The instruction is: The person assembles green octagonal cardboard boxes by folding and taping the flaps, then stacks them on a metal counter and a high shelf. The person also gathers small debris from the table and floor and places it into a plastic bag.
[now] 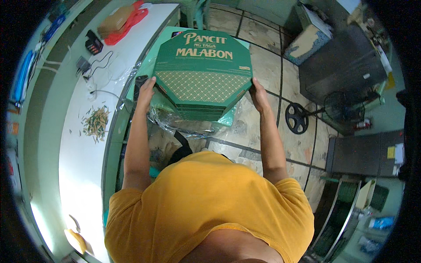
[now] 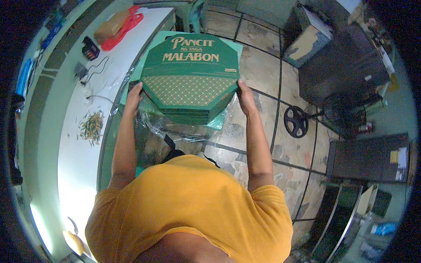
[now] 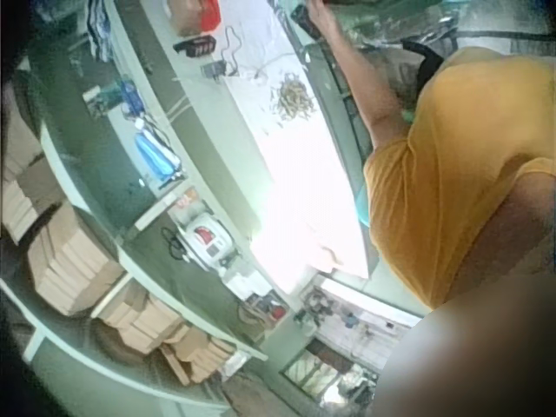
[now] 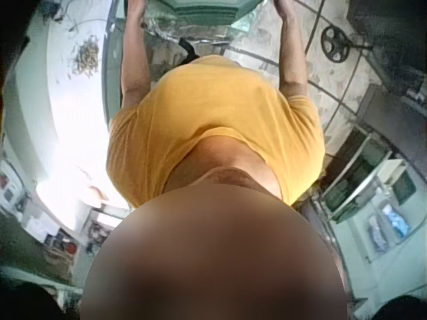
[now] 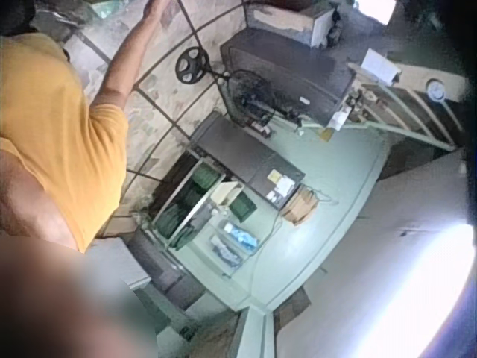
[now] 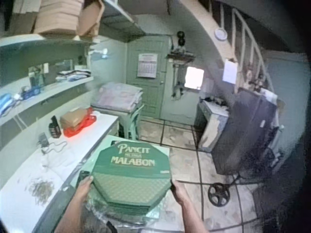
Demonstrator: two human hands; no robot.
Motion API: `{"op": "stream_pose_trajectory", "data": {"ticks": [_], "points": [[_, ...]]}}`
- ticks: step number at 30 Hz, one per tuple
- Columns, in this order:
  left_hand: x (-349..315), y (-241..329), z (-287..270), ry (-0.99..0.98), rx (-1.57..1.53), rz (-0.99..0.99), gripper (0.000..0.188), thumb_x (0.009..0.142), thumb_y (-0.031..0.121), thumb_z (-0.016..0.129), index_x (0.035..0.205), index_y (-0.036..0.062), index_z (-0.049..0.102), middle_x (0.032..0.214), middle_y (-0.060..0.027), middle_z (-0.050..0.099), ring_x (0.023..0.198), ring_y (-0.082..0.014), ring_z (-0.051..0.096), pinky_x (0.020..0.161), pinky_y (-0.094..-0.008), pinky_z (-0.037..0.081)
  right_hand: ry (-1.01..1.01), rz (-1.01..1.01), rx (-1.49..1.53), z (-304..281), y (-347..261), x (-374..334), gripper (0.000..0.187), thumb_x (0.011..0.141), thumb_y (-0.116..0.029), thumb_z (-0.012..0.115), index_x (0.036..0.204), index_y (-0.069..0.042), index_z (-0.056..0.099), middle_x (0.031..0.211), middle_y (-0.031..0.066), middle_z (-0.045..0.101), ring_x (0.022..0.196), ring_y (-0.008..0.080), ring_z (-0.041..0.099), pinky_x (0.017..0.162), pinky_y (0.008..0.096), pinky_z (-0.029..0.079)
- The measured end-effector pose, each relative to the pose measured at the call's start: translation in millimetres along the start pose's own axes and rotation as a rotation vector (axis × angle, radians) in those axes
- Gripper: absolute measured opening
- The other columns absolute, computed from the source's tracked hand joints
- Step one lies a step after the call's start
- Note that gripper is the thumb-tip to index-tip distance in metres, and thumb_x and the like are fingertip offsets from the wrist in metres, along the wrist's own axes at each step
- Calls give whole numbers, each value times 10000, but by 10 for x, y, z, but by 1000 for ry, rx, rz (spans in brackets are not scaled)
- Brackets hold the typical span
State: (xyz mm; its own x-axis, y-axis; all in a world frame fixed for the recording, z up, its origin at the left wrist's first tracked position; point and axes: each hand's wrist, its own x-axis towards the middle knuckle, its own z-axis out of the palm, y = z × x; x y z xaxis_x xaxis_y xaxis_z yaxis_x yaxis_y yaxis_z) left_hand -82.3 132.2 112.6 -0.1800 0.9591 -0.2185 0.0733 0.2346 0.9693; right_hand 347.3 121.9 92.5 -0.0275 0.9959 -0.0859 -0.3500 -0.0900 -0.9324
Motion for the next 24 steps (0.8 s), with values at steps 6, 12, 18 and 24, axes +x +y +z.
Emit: {"op": "stream_pose_trajectory", "data": {"ticks": [6, 12, 18, 24], "points": [[93, 175, -29, -142, 52, -39, 789, 883, 526, 538, 1400, -34, 336, 1420, -177, 391, 1320, -309, 357, 1045, -467, 315, 120, 52, -19, 190, -83, 61, 478, 1001, -326, 361, 1308, 28, 457, 1340, 98, 486, 1232, 210, 434, 1082, 347, 258], [344, 206, -109, -206, 66, 39, 804, 877, 508, 558, 1413, -35, 307, 1427, -181, 377, 1314, -303, 359, 1047, -466, 310, 192, -30, 14, 359, -34, 199, 483, 994, -331, 373, 1312, 23, 455, 1344, 94, 484, 1254, 207, 415, 1083, 335, 255], [106, 606, -39, -229, -8, 126, 779, 875, 458, 595, 1416, -22, 306, 1411, -165, 394, 1278, -298, 389, 1034, -443, 314, 420, -179, 11, 361, -189, -235, 551, 963, -398, 429, 1292, 41, 483, 1307, 93, 507, 1226, 199, 425, 1069, 324, 272], [-276, 1243, 763, -493, -272, 181, 663, 885, 247, 650, 1377, -72, 339, 1323, -156, 478, 1181, -215, 473, 1004, -331, 355, 627, -258, 151, 38, -693, -1391, 480, 957, -439, 441, 1226, -55, 547, 1171, 45, 579, 1044, 162, 513, 917, 333, 381]]}}
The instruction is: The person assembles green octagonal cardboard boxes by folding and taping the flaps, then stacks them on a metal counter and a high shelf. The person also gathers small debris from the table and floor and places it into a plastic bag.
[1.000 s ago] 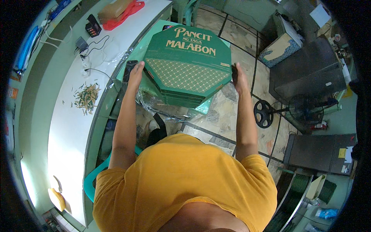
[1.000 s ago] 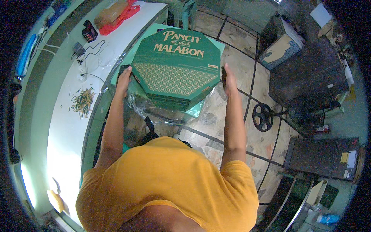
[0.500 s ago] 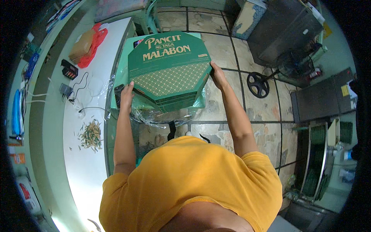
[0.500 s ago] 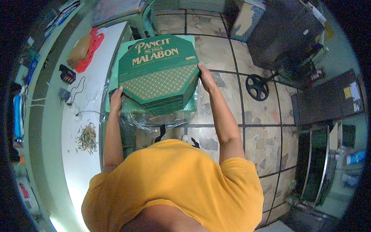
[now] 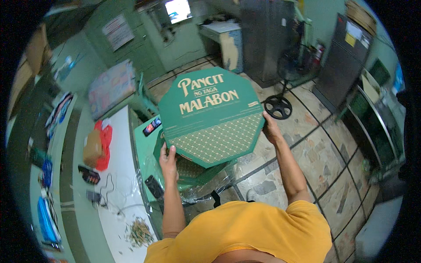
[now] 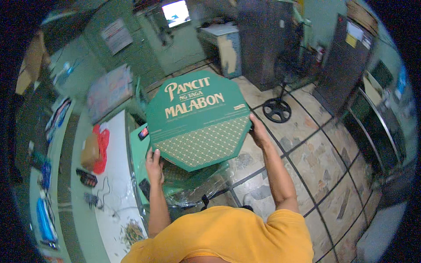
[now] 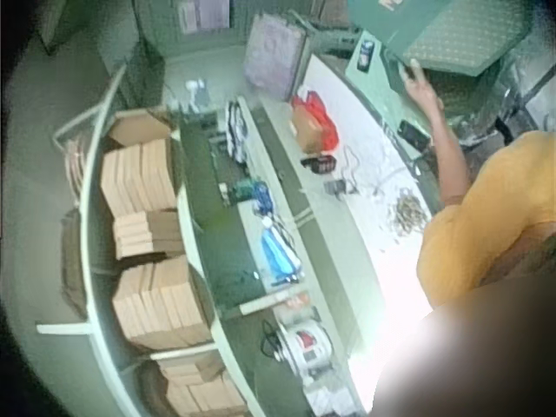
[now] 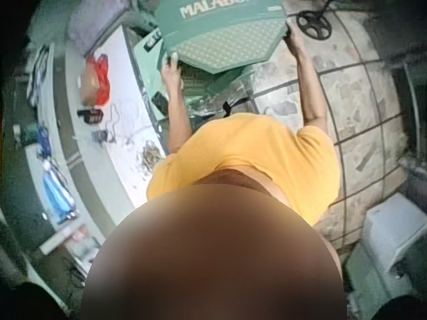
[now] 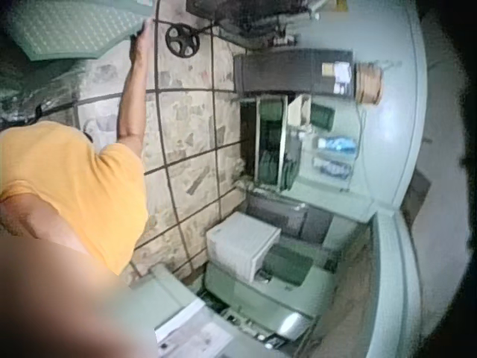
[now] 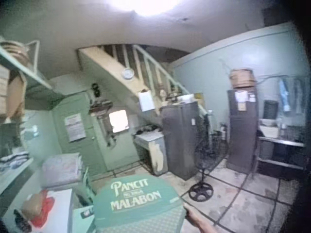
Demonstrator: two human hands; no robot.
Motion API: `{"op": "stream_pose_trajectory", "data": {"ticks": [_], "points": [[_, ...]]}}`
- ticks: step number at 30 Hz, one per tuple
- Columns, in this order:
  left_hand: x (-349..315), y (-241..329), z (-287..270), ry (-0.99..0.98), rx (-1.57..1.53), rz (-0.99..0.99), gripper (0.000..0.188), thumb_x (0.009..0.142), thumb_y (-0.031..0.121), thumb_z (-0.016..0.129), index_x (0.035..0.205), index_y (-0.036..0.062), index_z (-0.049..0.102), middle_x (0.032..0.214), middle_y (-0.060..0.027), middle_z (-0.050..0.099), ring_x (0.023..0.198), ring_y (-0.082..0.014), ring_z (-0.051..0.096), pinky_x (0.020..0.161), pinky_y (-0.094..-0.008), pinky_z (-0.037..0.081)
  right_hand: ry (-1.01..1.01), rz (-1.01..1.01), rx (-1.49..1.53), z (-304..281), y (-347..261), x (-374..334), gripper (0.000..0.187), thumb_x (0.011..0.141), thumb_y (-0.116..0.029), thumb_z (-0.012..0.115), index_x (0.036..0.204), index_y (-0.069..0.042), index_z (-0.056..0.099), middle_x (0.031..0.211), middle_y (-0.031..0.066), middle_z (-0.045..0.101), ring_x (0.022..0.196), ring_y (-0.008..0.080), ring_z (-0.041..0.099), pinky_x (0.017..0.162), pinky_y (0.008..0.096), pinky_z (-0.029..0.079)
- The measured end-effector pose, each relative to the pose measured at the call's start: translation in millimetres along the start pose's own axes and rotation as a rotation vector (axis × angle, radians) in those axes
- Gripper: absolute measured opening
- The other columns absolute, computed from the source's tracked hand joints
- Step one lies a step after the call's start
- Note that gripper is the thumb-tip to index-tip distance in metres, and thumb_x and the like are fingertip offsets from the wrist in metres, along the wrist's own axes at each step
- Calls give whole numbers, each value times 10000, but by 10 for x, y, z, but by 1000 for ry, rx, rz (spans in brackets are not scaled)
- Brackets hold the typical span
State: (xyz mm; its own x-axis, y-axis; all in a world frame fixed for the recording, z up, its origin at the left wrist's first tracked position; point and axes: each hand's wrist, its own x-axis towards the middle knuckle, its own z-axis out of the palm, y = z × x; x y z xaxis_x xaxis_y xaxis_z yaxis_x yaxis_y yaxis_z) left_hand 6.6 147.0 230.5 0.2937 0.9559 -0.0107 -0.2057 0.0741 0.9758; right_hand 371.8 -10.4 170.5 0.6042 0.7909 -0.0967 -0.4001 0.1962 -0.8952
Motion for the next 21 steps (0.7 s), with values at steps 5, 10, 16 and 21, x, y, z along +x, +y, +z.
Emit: {"op": "stream_pose_trajectory", "data": {"ticks": [5, 10, 16, 21], "points": [[-291, -735, 1429, -337, 33, 17, 590, 901, 263, 621, 1357, -12, 368, 1226, -111, 523, 1092, -200, 515, 938, -356, 405, 266, -129, 10, -1592, -584, -1170, 464, 957, -457, 428, 1195, -83, 564, 1080, 28, 615, 995, 146, 543, 915, 327, 412], [37, -1330, 2486, -575, -37, -509, 501, 894, 248, 627, 1282, 46, 384, 1167, -87, 548, 1036, -206, 547, 875, -388, 428, 669, -66, -154, -2557, -388, -1806, 484, 942, -485, 432, 1197, -93, 558, 1125, 40, 581, 1001, 173, 525, 900, 376, 419], [-894, -2554, 4410, -950, 310, -703, 432, 880, 329, 618, 1212, 96, 470, 1058, -26, 584, 890, -118, 573, 704, -266, 421, 990, -97, 20, -3965, -340, -3067, 481, 960, -430, 429, 1254, -64, 533, 1179, 34, 579, 1040, 150, 514, 931, 347, 374], [-1685, -3022, 5781, -1161, 360, -656, 477, 853, 331, 646, 1225, 77, 492, 1031, -20, 591, 840, -101, 542, 694, -258, 411, 1222, -84, 150, -4841, -530, -3915, 445, 972, -398, 421, 1239, -62, 539, 1130, 40, 597, 987, 174, 530, 907, 350, 373]]}}
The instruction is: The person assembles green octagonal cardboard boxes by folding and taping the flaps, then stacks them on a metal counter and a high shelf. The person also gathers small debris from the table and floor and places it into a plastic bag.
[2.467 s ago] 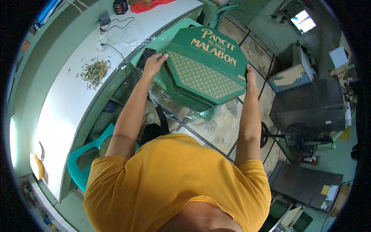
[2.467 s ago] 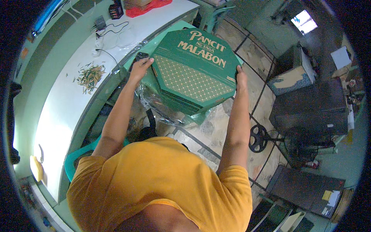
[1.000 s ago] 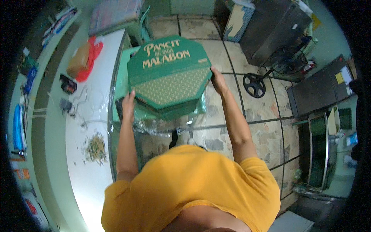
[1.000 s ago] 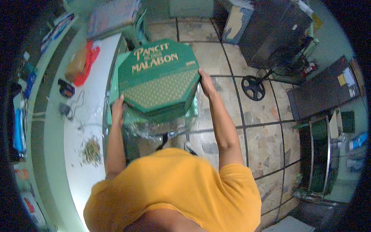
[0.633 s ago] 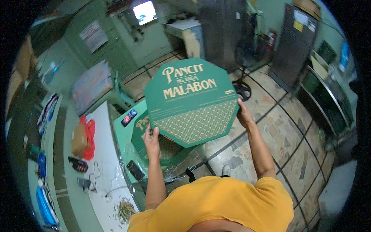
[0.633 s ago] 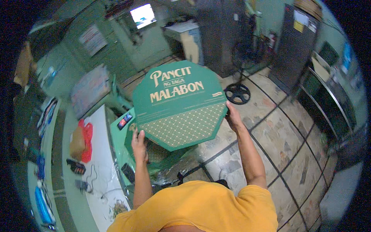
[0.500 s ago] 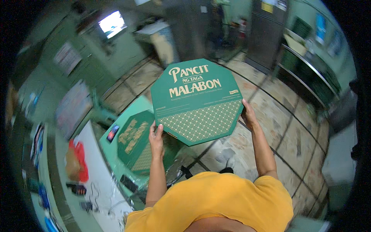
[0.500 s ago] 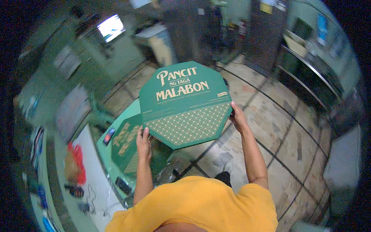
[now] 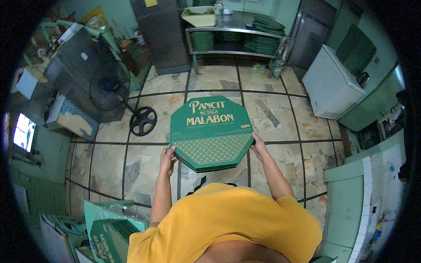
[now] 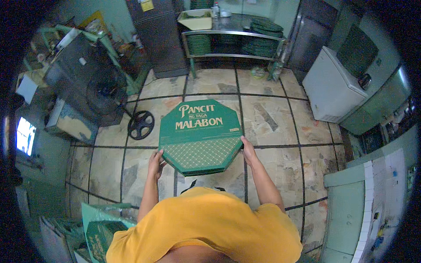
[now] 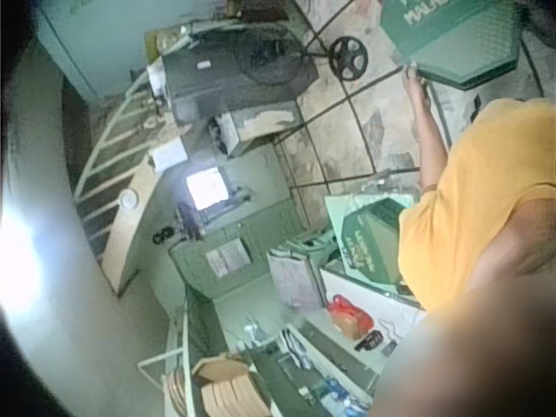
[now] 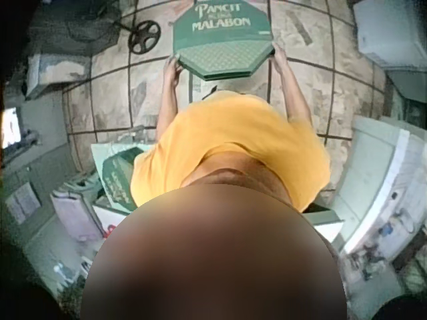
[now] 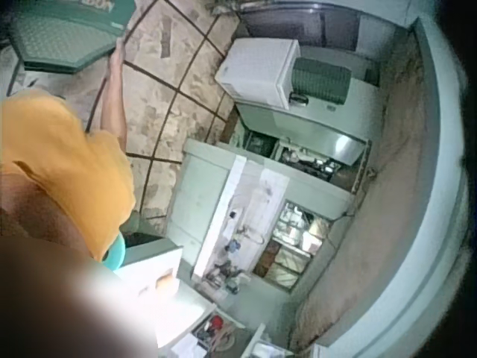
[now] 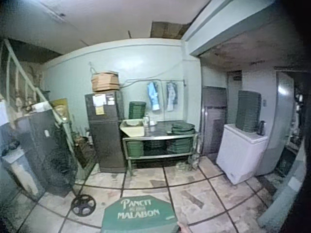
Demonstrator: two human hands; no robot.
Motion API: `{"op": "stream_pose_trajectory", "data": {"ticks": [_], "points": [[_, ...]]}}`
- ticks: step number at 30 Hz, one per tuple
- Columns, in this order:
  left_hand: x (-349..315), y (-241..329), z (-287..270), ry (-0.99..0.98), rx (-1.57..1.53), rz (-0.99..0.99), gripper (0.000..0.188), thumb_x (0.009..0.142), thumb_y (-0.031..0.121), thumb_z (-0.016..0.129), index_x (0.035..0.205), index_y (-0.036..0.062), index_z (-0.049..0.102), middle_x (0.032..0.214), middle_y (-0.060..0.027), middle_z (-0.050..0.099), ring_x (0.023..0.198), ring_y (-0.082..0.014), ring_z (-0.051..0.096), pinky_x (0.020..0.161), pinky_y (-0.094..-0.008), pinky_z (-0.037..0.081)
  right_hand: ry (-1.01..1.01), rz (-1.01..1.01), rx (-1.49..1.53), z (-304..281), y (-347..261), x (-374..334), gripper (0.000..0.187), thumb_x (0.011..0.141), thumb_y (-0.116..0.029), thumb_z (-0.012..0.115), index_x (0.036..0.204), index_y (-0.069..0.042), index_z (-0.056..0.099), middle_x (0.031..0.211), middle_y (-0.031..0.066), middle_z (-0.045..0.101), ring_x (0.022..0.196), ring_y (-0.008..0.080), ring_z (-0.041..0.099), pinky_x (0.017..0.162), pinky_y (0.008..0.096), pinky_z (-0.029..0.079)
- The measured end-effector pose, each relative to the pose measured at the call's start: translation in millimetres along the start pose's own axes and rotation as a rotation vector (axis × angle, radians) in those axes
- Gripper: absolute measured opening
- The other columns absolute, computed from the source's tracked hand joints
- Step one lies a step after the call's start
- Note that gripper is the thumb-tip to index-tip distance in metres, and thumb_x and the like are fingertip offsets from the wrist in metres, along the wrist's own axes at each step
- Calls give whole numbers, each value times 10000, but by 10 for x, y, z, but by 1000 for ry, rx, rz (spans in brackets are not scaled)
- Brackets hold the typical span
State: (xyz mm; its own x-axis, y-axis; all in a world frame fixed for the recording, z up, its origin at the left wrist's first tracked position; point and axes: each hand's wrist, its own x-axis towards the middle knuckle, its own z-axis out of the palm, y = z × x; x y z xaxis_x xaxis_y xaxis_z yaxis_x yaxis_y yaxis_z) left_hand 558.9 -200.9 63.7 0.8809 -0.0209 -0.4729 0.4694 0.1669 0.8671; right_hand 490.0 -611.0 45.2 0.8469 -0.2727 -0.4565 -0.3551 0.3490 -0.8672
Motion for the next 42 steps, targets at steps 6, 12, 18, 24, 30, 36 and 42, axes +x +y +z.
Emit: {"op": "stream_pose_trajectory", "data": {"ticks": [6, 12, 18, 24, 30, 36, 42], "points": [[964, 373, 1117, -131, 46, -53, 515, 847, 321, 658, 1251, 47, 496, 1042, -48, 596, 864, -132, 531, 737, -298, 425, 133, -59, 92, -648, -358, 694, 412, 986, -376, 404, 1201, -55, 548, 1103, 59, 601, 872, 182, 567, 781, 349, 442], [1859, 772, 1849, -158, 86, -9, 451, 848, 356, 645, 1198, 92, 538, 874, -7, 513, 802, -126, 489, 713, -289, 422, 63, -147, 176, -793, -803, 1566, 402, 993, -352, 379, 1235, -59, 511, 1114, 66, 607, 912, 175, 585, 796, 333, 447], [3207, 1223, 2298, -210, 99, -47, 482, 867, 338, 637, 1252, 83, 501, 1049, -32, 588, 941, -148, 542, 818, -344, 425, 157, -153, 76, -604, -1335, 2809, 390, 991, -339, 372, 1296, -118, 475, 1148, 54, 593, 916, 171, 586, 789, 357, 462], [4452, 1821, 2879, -260, 190, -121, 498, 855, 399, 635, 1260, 145, 495, 1116, -47, 566, 996, -208, 537, 797, -365, 434, 250, -119, 71, -537, -1975, 3885, 452, 972, -372, 411, 1345, -121, 457, 1101, 4, 592, 917, 120, 552, 782, 303, 430], [5492, 2105, 3786, -327, 184, -250, 526, 865, 445, 608, 1288, 171, 457, 1173, -67, 540, 958, -256, 566, 775, -406, 495, 336, -81, 102, -907, -2625, 4972, 497, 914, -407, 522, 1297, -89, 511, 1057, -12, 602, 776, 87, 495, 701, 261, 393], [6752, 1976, 4724, -365, 166, -300, 589, 849, 457, 614, 1246, 43, 478, 1178, -97, 543, 856, -242, 597, 748, -343, 519, 216, -44, 76, -1514, -3240, 6201, 469, 873, -359, 601, 1275, -131, 523, 1058, -2, 597, 746, 95, 503, 617, 289, 427], [8033, 1743, 5558, -219, 65, -374, 598, 784, 463, 659, 1227, 83, 527, 1162, -88, 547, 934, -226, 556, 813, -363, 465, 169, 130, 40, -2059, -3596, 7859, 595, 849, -345, 637, 1356, -141, 400, 1198, 70, 520, 1039, 254, 498, 840, 437, 463]]}}
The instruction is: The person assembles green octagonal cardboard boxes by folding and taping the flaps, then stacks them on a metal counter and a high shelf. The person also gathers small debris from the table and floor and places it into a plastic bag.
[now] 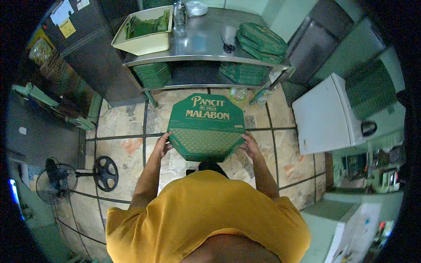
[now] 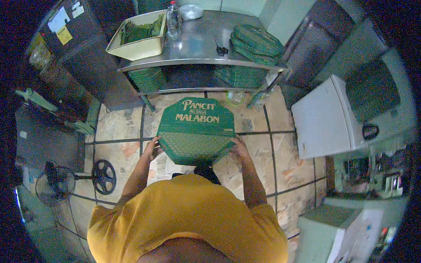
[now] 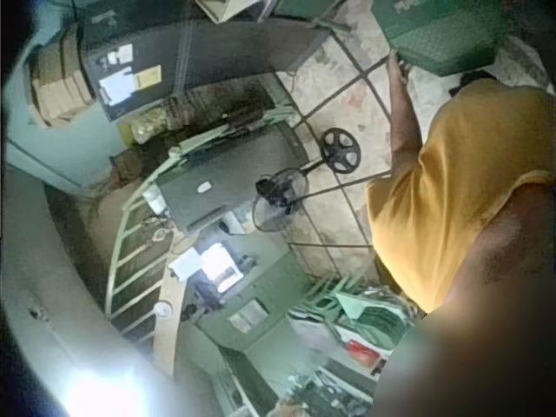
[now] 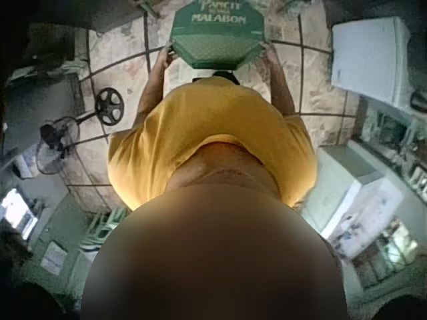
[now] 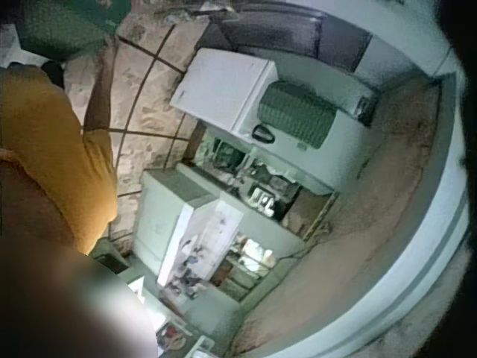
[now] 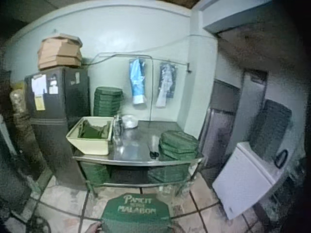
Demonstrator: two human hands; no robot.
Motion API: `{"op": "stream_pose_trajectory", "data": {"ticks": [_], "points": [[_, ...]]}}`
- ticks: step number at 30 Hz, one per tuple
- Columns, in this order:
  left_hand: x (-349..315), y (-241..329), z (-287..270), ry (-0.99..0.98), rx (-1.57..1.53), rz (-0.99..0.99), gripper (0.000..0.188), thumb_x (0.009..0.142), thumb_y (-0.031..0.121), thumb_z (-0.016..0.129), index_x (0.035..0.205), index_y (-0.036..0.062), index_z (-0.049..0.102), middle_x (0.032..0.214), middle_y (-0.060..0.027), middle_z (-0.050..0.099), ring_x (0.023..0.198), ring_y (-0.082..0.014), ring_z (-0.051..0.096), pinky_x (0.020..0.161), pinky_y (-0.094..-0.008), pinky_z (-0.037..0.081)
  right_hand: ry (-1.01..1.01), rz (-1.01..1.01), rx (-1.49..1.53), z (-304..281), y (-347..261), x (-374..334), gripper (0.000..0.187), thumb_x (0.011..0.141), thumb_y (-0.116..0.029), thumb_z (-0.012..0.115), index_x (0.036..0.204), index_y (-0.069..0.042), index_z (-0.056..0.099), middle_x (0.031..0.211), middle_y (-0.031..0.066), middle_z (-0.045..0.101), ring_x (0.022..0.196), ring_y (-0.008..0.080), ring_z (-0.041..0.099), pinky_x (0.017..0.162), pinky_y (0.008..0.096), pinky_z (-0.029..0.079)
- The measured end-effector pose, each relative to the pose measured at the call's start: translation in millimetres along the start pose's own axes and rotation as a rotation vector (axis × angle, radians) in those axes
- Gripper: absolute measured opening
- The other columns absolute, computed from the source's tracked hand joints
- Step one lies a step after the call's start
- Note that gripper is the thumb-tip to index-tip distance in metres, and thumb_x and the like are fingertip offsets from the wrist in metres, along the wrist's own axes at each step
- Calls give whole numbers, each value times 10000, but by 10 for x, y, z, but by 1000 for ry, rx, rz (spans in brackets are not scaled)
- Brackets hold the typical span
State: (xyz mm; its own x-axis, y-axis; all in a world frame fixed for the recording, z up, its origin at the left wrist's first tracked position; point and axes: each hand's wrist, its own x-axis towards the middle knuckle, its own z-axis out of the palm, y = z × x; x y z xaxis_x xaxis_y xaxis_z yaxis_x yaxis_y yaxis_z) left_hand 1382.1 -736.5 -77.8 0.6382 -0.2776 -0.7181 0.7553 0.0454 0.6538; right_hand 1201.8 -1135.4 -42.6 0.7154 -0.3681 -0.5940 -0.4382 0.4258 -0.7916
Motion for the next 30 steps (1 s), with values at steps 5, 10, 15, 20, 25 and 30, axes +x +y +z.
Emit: {"op": "stream_pose_trajectory", "data": {"ticks": [5, 10, 15, 20, 25, 30], "points": [[949, 379, 277, 1, -41, 45, 651, 772, 488, 663, 1283, 120, 499, 1255, -93, 510, 1006, -232, 518, 825, -376, 433, -153, 209, -65, -141, -435, 1556, 591, 839, -330, 651, 1351, -160, 408, 1179, 64, 533, 1061, 260, 501, 869, 472, 438], [1850, 742, 422, 18, -109, -26, 713, 771, 500, 662, 1366, 202, 405, 1386, -95, 409, 1154, -390, 474, 884, -547, 402, -233, 238, -6, 5, -781, 2756, 663, 827, -317, 672, 1392, -179, 356, 1267, 66, 492, 1135, 282, 482, 924, 538, 431], [2716, 950, 483, 67, -180, -71, 707, 778, 503, 662, 1332, 126, 435, 1306, -77, 474, 1087, -363, 518, 842, -496, 445, -59, 350, -85, 311, -1065, 3497, 715, 828, -188, 682, 1431, -187, 297, 1395, 68, 378, 1243, 338, 393, 993, 626, 392], [3738, 1108, 459, 185, -216, -6, 637, 779, 506, 663, 1256, 115, 504, 1142, -54, 553, 997, -242, 540, 801, -379, 423, -208, 292, 18, 523, -1026, 4500, 559, 867, -175, 629, 1368, -171, 381, 1330, 98, 453, 1218, 337, 424, 980, 603, 402], [4601, 1131, 501, 231, -359, 131, 560, 821, 420, 672, 1259, 117, 497, 1113, -69, 587, 986, -217, 543, 855, -376, 424, -315, -89, -416, 445, -783, 5514, 459, 902, -297, 569, 1324, -156, 459, 1355, 60, 473, 1173, 270, 491, 978, 530, 399], [5146, 1140, 749, 367, -478, 286, 650, 820, 382, 706, 1291, 11, 454, 1135, -106, 582, 1018, -207, 550, 871, -336, 447, -75, 257, 133, 501, -785, 6208, 347, 890, -257, 555, 1194, -91, 574, 1286, 77, 550, 1155, 236, 514, 937, 423, 450]]}}
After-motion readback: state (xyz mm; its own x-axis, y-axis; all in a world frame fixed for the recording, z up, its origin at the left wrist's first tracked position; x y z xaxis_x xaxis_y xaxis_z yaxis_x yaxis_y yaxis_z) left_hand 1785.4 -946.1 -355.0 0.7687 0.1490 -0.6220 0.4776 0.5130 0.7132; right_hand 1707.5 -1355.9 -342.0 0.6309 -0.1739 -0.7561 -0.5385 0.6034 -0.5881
